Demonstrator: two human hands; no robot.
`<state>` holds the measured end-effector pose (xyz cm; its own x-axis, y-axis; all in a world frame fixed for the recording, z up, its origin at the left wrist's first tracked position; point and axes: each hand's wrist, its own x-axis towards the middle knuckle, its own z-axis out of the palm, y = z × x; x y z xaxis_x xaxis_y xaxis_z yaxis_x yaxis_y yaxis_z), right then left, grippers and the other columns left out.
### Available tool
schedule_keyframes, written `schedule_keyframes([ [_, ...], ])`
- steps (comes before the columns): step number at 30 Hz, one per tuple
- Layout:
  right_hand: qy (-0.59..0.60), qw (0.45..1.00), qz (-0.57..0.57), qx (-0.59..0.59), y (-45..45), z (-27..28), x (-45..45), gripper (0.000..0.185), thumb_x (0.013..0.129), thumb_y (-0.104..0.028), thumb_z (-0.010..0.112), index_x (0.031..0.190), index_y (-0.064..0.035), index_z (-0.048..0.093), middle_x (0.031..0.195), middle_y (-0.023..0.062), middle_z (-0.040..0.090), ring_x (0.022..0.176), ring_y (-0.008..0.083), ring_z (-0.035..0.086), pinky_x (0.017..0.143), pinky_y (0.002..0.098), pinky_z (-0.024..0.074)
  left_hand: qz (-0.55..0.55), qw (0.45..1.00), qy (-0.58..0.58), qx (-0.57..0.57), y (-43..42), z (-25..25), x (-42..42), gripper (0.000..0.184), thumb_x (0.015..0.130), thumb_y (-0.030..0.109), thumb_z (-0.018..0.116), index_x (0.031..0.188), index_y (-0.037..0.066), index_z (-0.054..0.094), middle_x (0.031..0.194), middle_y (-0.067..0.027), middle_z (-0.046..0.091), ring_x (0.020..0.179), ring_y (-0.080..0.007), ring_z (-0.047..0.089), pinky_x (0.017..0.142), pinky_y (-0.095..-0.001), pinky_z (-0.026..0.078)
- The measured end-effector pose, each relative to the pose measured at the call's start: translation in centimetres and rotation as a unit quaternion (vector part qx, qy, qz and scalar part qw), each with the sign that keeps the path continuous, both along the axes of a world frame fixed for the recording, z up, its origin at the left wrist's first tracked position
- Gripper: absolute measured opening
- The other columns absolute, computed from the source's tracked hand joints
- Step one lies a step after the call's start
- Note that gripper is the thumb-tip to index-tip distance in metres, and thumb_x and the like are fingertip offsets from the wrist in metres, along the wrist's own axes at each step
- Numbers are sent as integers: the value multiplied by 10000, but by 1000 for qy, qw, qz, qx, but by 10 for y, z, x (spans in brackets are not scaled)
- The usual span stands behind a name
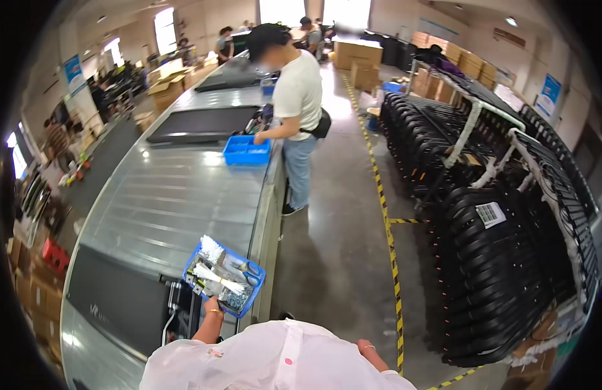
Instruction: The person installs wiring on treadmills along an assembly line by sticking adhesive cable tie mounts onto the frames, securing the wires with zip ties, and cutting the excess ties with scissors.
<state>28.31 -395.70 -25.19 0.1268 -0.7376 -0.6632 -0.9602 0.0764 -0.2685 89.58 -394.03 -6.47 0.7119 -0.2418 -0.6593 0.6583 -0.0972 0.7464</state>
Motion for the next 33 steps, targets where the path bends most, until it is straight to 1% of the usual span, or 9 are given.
schedule_keyframes([
  [4,38,991,-132,1,-37,148,19,272,751,-288,631,930,-93,696,1027,156,640,982,261,610,843,372,487,17,999,20,27,-75,-29,50,238,707,102,630,901,-33,604,841,-138,611,659,-265,611,535,-409,493],
  [8,-27,937,-349,2,-47,195,67,230,718,-261,672,910,-139,708,1010,122,652,951,241,621,836,343,497,72,996,46,18,-114,-39,95,259,738,118,612,967,-3,599,907,-116,605,761,-267,608,602,-417,502],
  [15,82,993,-89,16,-77,16,75,270,756,-308,601,947,-142,693,991,130,654,942,308,620,823,396,501,51,996,1,-68,-130,-38,162,223,789,233,587,962,94,574,834,-84,568,750,-236,581,554,-351,482],
  [19,-18,997,71,-26,-188,98,124,279,753,-294,571,955,-140,687,1004,146,641,958,335,606,833,415,494,-12,988,-110,-108,-125,3,174,144,840,214,543,838,70,543,717,-50,530,615,-145,511,540,-275,416],
  [21,55,990,129,-28,-243,131,168,252,745,-266,568,929,-148,694,989,139,643,932,337,611,833,409,495,7,930,-311,-198,-136,149,120,95,869,158,549,806,94,520,663,23,455,584,-64,427,514,-213,354],
  [24,33,979,189,-69,-302,164,209,203,732,-285,590,850,-174,713,933,97,665,887,293,633,789,376,511,50,734,-599,-315,-120,325,53,219,875,172,502,1027,15,505,919,-94,521,770,-159,492,649,-281,427],
  [27,36,955,286,-73,-353,169,241,180,733,-245,594,850,-178,714,934,98,665,866,290,635,798,369,511,219,351,-868,-274,-84,460,-23,379,865,358,527,1019,12,515,954,-119,551,877,-234,530,654,-312,472],
  [29,37,938,338,-71,-370,180,264,175,729,-268,608,836,-183,717,912,88,670,851,277,639,786,362,513,192,166,-794,-552,-65,495,-72,320,846,331,562,959,33,530,917,-77,547,907,-215,538,703,-331,474],
  [33,-1,915,396,-73,-394,191,307,179,741,-257,595,843,-168,711,917,91,669,849,281,637,780,370,513,214,24,-816,-536,-64,533,-151,247,801,244,601,951,53,556,1025,-57,497,987,-194,502,865,-368,414],
])
